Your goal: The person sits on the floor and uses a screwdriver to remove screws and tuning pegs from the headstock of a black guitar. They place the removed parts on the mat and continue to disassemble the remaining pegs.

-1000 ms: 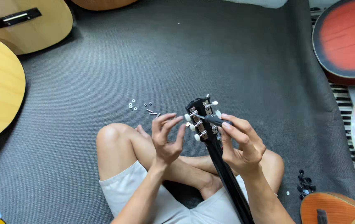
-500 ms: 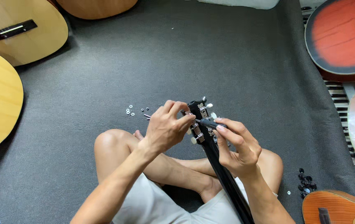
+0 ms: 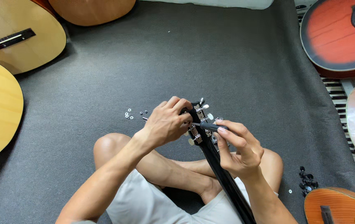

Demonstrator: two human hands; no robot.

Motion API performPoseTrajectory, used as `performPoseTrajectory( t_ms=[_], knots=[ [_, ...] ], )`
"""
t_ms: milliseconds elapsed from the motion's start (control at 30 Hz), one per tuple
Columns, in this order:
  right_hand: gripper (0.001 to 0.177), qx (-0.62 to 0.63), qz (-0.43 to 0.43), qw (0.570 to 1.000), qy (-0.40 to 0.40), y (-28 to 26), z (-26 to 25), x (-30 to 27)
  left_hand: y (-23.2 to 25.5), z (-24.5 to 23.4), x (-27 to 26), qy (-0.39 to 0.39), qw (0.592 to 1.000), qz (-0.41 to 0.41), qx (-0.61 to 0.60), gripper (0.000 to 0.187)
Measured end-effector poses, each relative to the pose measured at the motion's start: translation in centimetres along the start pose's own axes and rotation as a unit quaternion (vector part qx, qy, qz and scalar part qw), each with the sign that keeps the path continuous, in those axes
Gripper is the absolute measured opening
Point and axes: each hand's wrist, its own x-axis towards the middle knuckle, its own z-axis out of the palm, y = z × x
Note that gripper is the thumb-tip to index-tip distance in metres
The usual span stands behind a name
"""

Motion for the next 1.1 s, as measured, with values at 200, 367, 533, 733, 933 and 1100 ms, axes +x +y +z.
performPoseTrajectory(
  t_ms=[200,367,533,733,933,1100],
  knots=[
    [0.023,0.002,0.034,0.999,0.028,0.6,-1.0,-0.1,0.3,-0.6,-0.1,0.057,0.998,0.010,-0.025,0.012],
    [0.025,0.009,0.055,0.998,0.043,0.8,-2.6,0.9,-1.2,-2.6,-0.9,0.097,0.991,-0.015,-0.085,0.014],
    [0.029,-0.044,0.091,0.995,0.007,1.1,-5.6,0.6,-6.8,-2.6,-3.1,0.114,0.984,-0.095,-0.103,0.012],
    [0.026,-0.044,0.159,0.985,0.055,3.8,-8.0,-2.2,-15.4,6.6,-7.1,-0.062,0.931,-0.298,-0.203,0.013],
    [0.021,-0.098,0.309,0.941,0.092,5.7,-9.5,-6.6,-20.5,11.8,-9.3,-0.191,0.887,-0.396,-0.140,0.021],
    [0.025,-0.075,0.375,0.914,0.132,7.9,-10.5,-10.6,-22.6,15.0,-10.2,-0.273,0.847,-0.438,-0.130,0.025]
  ],
)
